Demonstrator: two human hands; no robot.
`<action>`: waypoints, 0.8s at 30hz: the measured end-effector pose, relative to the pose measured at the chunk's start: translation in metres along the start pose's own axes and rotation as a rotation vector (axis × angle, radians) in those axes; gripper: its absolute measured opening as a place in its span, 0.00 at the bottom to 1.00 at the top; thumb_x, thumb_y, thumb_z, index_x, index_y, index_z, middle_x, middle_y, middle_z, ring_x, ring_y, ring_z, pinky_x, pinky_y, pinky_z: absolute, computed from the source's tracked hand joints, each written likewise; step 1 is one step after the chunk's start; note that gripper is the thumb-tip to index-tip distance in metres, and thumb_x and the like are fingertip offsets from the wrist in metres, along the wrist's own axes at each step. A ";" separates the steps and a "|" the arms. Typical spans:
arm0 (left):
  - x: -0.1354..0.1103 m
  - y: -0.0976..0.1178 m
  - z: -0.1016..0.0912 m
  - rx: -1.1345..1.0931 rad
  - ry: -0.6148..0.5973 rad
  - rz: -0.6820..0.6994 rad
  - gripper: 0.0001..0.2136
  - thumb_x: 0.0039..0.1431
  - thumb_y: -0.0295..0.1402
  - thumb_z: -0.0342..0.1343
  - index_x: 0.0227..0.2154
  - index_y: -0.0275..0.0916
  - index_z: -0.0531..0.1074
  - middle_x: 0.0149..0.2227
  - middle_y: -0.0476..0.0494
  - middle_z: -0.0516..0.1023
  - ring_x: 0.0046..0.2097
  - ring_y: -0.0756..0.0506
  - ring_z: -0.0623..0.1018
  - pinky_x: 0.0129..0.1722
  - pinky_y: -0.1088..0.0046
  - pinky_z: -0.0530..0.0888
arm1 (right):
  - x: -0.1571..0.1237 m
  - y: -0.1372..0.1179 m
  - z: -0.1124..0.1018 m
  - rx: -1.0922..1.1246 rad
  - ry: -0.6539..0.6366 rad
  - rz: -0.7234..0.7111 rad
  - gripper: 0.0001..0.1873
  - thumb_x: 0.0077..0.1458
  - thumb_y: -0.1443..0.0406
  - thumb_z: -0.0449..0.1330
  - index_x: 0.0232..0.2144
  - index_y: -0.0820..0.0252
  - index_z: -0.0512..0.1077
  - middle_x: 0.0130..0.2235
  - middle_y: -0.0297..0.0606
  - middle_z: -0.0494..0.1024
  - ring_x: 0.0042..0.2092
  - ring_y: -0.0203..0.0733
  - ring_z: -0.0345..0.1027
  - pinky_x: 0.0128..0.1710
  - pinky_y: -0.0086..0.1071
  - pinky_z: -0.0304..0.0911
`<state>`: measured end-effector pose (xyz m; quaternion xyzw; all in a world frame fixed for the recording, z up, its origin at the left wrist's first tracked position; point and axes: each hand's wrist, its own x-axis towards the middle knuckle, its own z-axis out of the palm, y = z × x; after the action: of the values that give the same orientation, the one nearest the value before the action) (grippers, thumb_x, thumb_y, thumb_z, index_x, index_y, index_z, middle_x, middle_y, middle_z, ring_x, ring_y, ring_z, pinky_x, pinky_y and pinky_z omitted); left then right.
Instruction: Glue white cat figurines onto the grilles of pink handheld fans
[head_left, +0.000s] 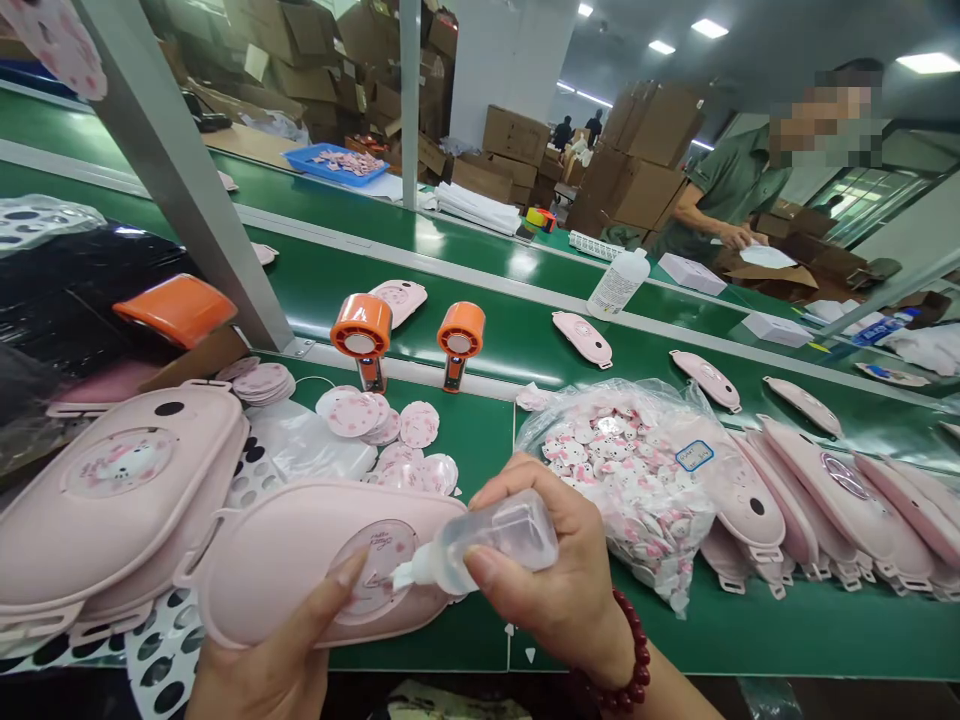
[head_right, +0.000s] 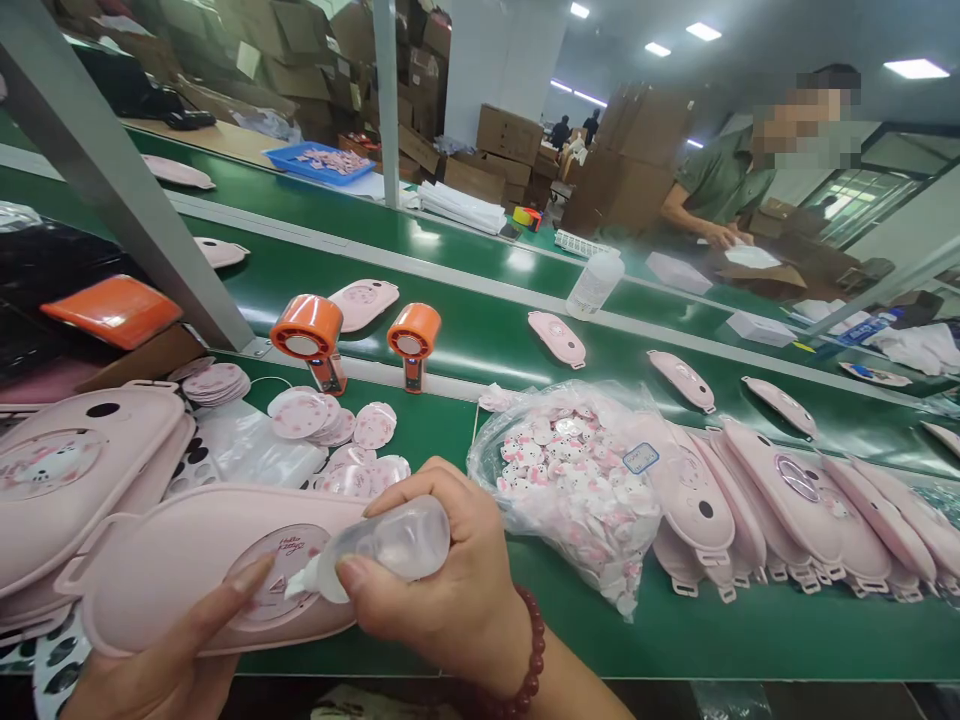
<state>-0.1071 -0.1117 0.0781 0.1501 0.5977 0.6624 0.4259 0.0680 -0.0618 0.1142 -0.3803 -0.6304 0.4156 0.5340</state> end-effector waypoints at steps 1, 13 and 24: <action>-0.001 0.002 0.001 0.001 0.007 0.000 0.27 0.28 0.39 0.79 0.38 0.45 0.82 0.51 0.51 0.84 0.52 0.39 0.82 0.50 0.70 0.81 | 0.001 -0.001 0.001 -0.013 -0.009 -0.010 0.08 0.45 0.64 0.69 0.32 0.57 0.77 0.29 0.29 0.73 0.27 0.33 0.63 0.29 0.28 0.61; -0.001 -0.003 -0.007 0.008 -0.007 0.009 0.32 0.26 0.43 0.80 0.41 0.47 0.80 0.46 0.51 0.85 0.49 0.39 0.83 0.49 0.71 0.81 | 0.006 -0.003 0.006 -0.068 -0.061 -0.060 0.05 0.48 0.65 0.66 0.31 0.57 0.76 0.29 0.30 0.73 0.29 0.35 0.66 0.32 0.29 0.64; 0.000 0.005 0.002 -0.049 0.009 -0.060 0.29 0.27 0.35 0.79 0.39 0.44 0.80 0.49 0.50 0.84 0.54 0.35 0.81 0.50 0.66 0.81 | 0.006 -0.003 0.004 -0.062 -0.058 0.009 0.06 0.48 0.63 0.67 0.30 0.57 0.76 0.28 0.31 0.73 0.31 0.37 0.68 0.32 0.31 0.65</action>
<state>-0.1076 -0.1096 0.0834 0.1187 0.5876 0.6643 0.4465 0.0630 -0.0583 0.1190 -0.3872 -0.6565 0.4091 0.5018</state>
